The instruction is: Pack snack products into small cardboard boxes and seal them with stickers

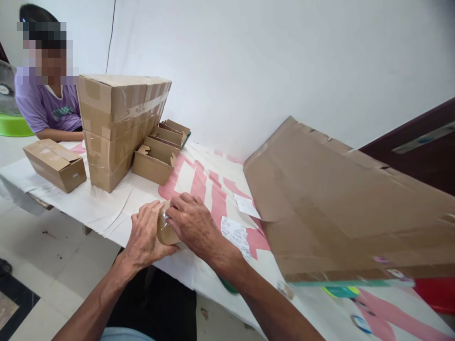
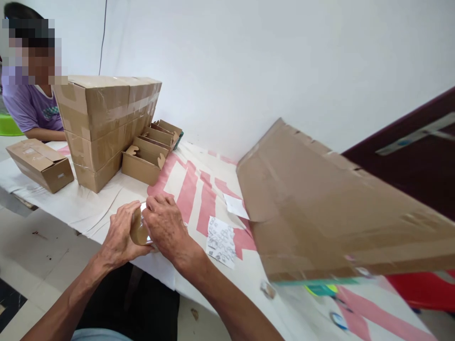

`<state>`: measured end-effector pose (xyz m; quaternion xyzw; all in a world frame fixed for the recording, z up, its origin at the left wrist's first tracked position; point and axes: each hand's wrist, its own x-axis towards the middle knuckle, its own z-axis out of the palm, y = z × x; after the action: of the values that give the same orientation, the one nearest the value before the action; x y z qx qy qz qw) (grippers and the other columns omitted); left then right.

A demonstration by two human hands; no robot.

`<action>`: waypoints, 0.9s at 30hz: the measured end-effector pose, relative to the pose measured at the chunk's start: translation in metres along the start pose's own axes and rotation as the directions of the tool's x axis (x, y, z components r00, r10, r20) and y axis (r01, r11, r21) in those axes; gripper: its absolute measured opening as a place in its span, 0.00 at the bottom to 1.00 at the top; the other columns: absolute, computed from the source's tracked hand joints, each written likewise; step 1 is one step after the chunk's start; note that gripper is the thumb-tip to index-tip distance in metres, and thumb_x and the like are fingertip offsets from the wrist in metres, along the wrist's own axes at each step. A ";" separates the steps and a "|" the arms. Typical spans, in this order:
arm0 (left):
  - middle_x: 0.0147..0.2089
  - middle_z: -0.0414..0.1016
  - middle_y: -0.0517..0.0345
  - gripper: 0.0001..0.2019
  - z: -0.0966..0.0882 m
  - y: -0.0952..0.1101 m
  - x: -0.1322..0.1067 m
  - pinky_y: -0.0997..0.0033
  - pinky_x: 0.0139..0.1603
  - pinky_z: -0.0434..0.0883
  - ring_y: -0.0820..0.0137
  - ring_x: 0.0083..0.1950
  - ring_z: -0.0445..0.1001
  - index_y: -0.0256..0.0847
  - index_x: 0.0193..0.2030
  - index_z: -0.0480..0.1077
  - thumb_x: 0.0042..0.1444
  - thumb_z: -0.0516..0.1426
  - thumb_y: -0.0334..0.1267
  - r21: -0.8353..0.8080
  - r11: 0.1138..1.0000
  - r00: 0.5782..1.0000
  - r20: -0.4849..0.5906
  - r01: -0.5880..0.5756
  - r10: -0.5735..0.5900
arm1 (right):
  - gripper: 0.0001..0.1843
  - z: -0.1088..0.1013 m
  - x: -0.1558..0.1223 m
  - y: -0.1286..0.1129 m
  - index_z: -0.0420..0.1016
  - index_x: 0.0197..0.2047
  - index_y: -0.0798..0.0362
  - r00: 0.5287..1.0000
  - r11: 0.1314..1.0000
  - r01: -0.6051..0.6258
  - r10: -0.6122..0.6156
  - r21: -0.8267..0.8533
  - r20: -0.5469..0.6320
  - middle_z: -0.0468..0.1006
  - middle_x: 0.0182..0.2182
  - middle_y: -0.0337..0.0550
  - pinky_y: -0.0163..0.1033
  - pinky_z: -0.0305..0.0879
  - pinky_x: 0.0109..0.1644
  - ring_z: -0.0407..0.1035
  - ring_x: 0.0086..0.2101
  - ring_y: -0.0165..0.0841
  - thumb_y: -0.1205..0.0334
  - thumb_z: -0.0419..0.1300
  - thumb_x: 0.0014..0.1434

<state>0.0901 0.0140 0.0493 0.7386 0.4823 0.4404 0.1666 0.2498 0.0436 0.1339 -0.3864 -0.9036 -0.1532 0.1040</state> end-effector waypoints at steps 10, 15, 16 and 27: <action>0.71 0.67 0.35 0.57 0.002 -0.006 -0.001 0.41 0.65 0.66 0.40 0.72 0.66 0.45 0.75 0.54 0.41 0.78 0.48 0.011 0.998 0.998 -0.017 -0.057 0.057 | 0.07 0.009 0.006 0.000 0.79 0.34 0.54 0.999 0.999 0.020 -0.018 -0.049 0.039 0.78 0.35 0.47 0.47 0.60 0.46 0.67 0.40 0.41 0.76 0.66 0.59; 0.71 0.67 0.36 0.54 0.001 -0.005 0.001 0.41 0.66 0.65 0.40 0.72 0.66 0.46 0.74 0.54 0.43 0.76 0.47 0.003 0.999 0.998 -0.011 -0.054 0.054 | 0.10 -0.002 0.004 0.001 0.75 0.34 0.53 0.996 0.972 0.077 -0.066 0.224 -0.054 0.78 0.35 0.47 0.45 0.65 0.45 0.69 0.37 0.38 0.76 0.58 0.64; 0.71 0.67 0.36 0.53 0.000 -0.003 0.002 0.41 0.65 0.65 0.40 0.72 0.66 0.46 0.73 0.55 0.44 0.76 0.46 0.006 0.999 0.999 -0.002 -0.045 0.045 | 0.11 -0.011 0.002 0.002 0.74 0.35 0.52 0.992 0.929 0.082 -0.042 0.361 -0.117 0.78 0.35 0.45 0.44 0.66 0.44 0.69 0.37 0.37 0.75 0.56 0.67; 0.71 0.65 0.41 0.46 -0.037 -0.057 0.011 0.43 0.71 0.66 0.46 0.73 0.66 0.46 0.70 0.60 0.47 0.74 0.47 -0.224 0.973 0.992 0.127 0.049 -0.021 | 0.09 -0.030 -0.094 0.078 0.74 0.37 0.48 0.690 0.606 -0.198 0.644 0.770 -0.330 0.75 0.34 0.40 0.40 0.68 0.43 0.70 0.37 0.35 0.56 0.62 0.69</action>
<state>0.0299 0.0441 0.0371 0.7321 0.4309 0.4428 0.2871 0.3720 0.0213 0.1480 -0.4666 -0.6896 0.1104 0.5427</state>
